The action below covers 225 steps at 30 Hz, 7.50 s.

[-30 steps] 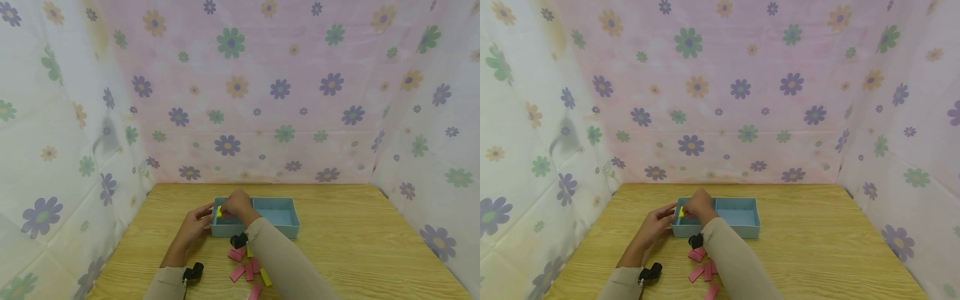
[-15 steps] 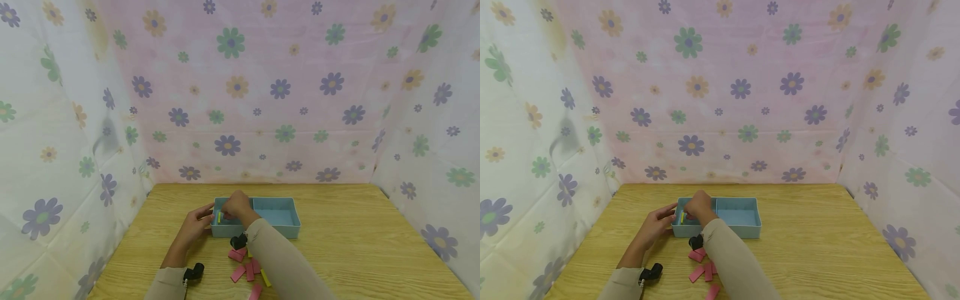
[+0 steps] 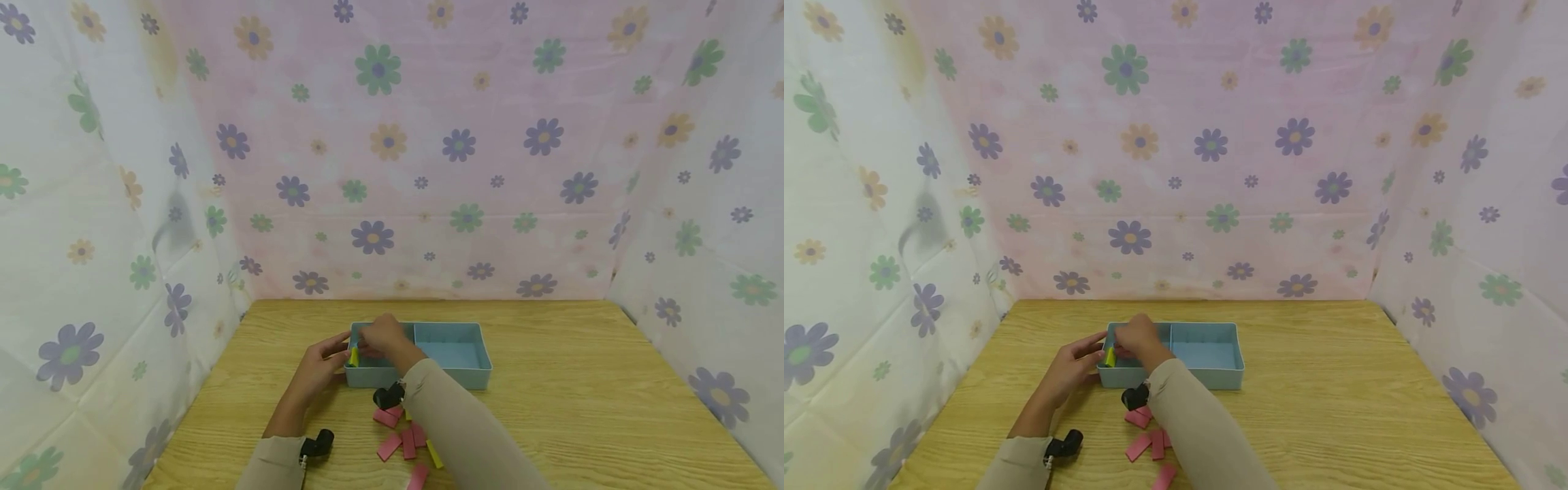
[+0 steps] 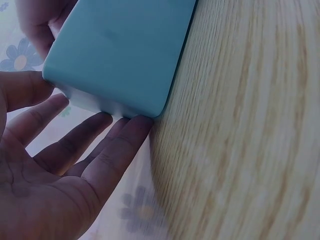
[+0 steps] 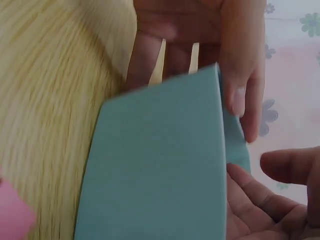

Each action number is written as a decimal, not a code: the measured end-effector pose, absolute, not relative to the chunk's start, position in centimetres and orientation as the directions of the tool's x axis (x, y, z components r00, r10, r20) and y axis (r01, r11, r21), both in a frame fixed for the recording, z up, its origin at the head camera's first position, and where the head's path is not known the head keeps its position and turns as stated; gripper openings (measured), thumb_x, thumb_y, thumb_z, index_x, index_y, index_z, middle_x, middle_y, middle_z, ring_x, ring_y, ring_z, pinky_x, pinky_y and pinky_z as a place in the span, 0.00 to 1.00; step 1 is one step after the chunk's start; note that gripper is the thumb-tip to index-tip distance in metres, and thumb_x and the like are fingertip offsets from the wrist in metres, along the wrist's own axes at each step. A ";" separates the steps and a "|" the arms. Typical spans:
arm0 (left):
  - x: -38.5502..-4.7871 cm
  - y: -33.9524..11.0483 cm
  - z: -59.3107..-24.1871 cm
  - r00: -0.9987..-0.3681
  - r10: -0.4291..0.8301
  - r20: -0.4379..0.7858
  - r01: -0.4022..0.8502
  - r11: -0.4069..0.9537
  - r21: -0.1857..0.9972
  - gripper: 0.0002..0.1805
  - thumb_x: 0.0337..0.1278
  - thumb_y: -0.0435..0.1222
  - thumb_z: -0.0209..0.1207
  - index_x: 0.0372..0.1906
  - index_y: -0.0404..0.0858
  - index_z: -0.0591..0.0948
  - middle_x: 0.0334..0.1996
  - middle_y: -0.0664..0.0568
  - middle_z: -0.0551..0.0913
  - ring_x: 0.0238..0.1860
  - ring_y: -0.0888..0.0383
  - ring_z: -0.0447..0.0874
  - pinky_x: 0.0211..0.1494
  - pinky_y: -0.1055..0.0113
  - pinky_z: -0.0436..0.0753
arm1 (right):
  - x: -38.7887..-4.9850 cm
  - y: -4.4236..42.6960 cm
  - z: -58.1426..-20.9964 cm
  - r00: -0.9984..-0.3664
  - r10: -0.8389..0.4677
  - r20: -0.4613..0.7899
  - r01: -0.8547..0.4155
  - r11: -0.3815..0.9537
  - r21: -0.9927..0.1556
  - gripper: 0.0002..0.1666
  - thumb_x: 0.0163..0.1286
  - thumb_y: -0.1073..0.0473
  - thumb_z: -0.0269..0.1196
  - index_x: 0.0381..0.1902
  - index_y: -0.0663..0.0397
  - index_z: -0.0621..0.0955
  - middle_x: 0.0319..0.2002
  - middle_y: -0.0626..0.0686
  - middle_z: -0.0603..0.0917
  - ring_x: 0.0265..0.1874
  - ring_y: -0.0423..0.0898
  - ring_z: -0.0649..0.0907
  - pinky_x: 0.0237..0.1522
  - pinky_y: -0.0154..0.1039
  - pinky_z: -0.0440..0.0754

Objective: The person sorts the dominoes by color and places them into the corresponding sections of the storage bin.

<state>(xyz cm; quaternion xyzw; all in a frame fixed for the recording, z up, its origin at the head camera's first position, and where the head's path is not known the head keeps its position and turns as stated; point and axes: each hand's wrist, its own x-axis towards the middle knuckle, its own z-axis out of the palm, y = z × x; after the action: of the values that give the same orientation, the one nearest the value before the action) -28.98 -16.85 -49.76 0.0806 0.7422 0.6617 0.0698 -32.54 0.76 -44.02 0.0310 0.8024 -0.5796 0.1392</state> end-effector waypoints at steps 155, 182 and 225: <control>-29.0 -17.0 -50.4 -0.986 0.168 -0.019 0.006 0.142 0.990 0.27 0.75 0.36 0.59 0.75 0.45 0.73 0.71 0.34 0.73 0.64 0.37 0.81 0.58 0.45 0.86 | -22.8 20.7 -47.8 -0.838 -0.487 -0.247 -0.089 0.568 -0.818 0.10 0.61 0.58 0.76 0.27 0.59 0.89 0.23 0.56 0.88 0.21 0.47 0.86 0.23 0.45 0.87; -29.4 -17.0 -50.4 -0.983 0.180 -0.042 -0.023 0.109 0.994 0.27 0.76 0.35 0.57 0.76 0.46 0.72 0.72 0.36 0.73 0.66 0.38 0.80 0.57 0.47 0.87 | -22.7 19.3 -48.3 -0.908 -0.380 -0.175 -0.114 0.628 -0.770 0.12 0.57 0.54 0.80 0.28 0.54 0.87 0.21 0.51 0.86 0.18 0.47 0.85 0.20 0.40 0.81; -29.1 -16.8 -50.3 -0.980 0.193 -0.038 -0.015 0.119 0.993 0.28 0.76 0.36 0.57 0.77 0.45 0.71 0.72 0.34 0.72 0.66 0.38 0.80 0.58 0.47 0.87 | -22.6 19.0 -48.0 -0.947 -0.305 -0.096 -0.156 0.702 -0.695 0.15 0.51 0.59 0.83 0.33 0.58 0.89 0.30 0.48 0.88 0.27 0.43 0.82 0.28 0.40 0.83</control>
<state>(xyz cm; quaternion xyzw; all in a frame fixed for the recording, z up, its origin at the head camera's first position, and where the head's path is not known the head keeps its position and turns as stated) -29.06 -16.82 -50.34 0.0597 0.7438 0.6610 0.0788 -22.60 18.98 -48.01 -0.1258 0.9169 -0.3647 0.1026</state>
